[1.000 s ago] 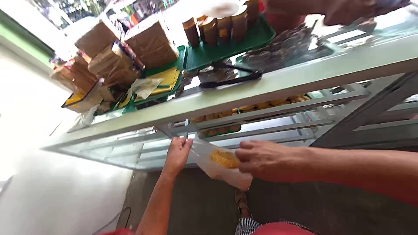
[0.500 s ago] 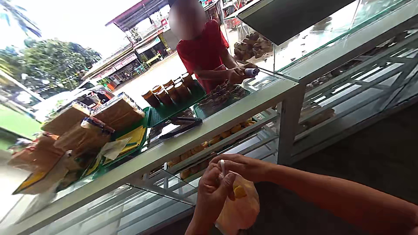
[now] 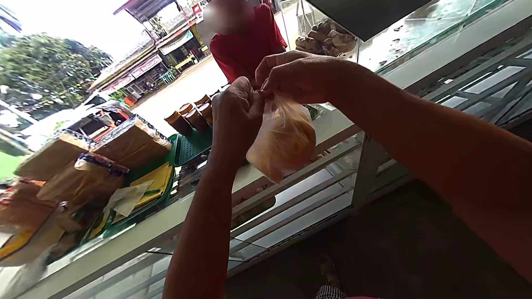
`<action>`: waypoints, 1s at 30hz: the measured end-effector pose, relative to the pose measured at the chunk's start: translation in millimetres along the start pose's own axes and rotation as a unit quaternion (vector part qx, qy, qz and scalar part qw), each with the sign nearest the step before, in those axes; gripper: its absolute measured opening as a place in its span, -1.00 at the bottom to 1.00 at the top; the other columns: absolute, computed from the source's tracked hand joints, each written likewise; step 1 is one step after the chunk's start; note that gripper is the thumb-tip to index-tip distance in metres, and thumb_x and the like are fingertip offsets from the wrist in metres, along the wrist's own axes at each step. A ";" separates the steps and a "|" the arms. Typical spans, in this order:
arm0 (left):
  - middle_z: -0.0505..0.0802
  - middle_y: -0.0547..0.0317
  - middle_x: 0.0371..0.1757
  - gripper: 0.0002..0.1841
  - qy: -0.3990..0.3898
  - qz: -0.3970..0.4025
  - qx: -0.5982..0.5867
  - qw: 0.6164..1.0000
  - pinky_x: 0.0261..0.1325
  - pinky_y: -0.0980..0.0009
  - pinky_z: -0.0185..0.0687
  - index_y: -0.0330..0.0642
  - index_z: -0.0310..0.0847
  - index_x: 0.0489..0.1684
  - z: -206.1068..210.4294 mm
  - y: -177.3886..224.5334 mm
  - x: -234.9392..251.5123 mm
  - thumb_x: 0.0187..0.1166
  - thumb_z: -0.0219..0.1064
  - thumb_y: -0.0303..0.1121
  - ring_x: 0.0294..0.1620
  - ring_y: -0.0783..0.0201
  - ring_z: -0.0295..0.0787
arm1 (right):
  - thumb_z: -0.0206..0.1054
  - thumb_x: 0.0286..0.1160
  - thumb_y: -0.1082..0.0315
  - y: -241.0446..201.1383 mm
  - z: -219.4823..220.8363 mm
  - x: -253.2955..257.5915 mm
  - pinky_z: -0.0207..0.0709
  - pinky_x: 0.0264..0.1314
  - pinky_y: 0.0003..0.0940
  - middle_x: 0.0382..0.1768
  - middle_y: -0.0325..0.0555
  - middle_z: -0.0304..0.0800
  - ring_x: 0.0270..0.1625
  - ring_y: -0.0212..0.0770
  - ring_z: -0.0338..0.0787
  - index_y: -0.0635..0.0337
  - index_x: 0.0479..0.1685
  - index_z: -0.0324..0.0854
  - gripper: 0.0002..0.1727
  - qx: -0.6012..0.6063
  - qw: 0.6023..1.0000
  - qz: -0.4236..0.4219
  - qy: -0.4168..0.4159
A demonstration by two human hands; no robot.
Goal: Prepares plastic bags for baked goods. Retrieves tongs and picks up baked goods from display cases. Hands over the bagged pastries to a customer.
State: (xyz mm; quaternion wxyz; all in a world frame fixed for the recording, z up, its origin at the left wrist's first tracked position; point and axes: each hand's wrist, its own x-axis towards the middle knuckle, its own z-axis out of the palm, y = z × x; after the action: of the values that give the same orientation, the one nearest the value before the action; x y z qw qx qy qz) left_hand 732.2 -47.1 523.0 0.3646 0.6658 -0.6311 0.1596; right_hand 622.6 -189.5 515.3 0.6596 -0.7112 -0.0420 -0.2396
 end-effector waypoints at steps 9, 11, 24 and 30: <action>0.71 0.27 -0.58 -0.73 -0.005 -0.273 -0.553 0.787 -0.31 0.55 0.70 -0.13 0.48 -0.51 62.3 -78.2 49.2 0.69 0.15 -0.56 -0.53 0.46 0.70 | 0.33 0.67 0.11 19.2 -42.2 46.5 0.34 -0.29 -0.34 -0.53 -0.27 0.50 -0.44 -0.37 0.49 0.19 -0.34 0.59 -0.67 -0.572 0.811 -0.118 -0.023; 0.74 0.25 -0.55 -0.76 0.002 -0.266 -0.568 0.779 -0.27 0.53 0.74 -0.16 0.53 -0.45 67.8 -83.1 53.0 0.71 0.16 -0.54 -0.51 0.45 0.73 | 0.28 0.72 0.16 17.1 -43.2 50.2 0.30 -0.36 -0.39 -0.55 -0.28 0.46 -0.48 -0.41 0.45 0.19 -0.38 0.59 -0.67 -0.575 0.813 -0.089 -0.034; 0.59 0.11 0.34 -0.78 -0.019 -0.150 -0.264 0.953 0.21 0.56 0.57 -0.23 0.62 -0.31 65.6 -131.0 62.9 0.74 0.18 -0.35 0.28 0.48 0.57 | 0.28 0.70 0.30 46.5 -93.2 76.2 0.52 -0.19 -0.61 -0.12 -0.18 0.70 -0.23 -0.51 0.63 0.23 -0.17 0.72 -0.81 -0.420 0.902 -0.079 -0.058; 0.65 0.18 0.48 -0.59 -0.018 -0.154 -0.210 0.965 0.34 0.33 0.64 -0.10 0.61 0.44 46.1 -116.8 56.8 0.85 0.04 -0.12 0.46 0.36 0.60 | 0.23 0.72 0.42 52.5 -112.9 116.5 0.54 -0.43 -0.60 -0.59 -0.25 0.60 -0.58 -0.52 0.60 0.30 -0.39 0.58 -0.76 -0.365 0.927 -0.059 -0.058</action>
State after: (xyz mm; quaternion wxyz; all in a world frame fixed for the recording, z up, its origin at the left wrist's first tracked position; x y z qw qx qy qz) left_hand 841.2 -127.2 496.5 0.5050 0.6664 -0.5465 -0.0470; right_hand 712.8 -334.3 514.9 0.3359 -0.9115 -0.0319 -0.2353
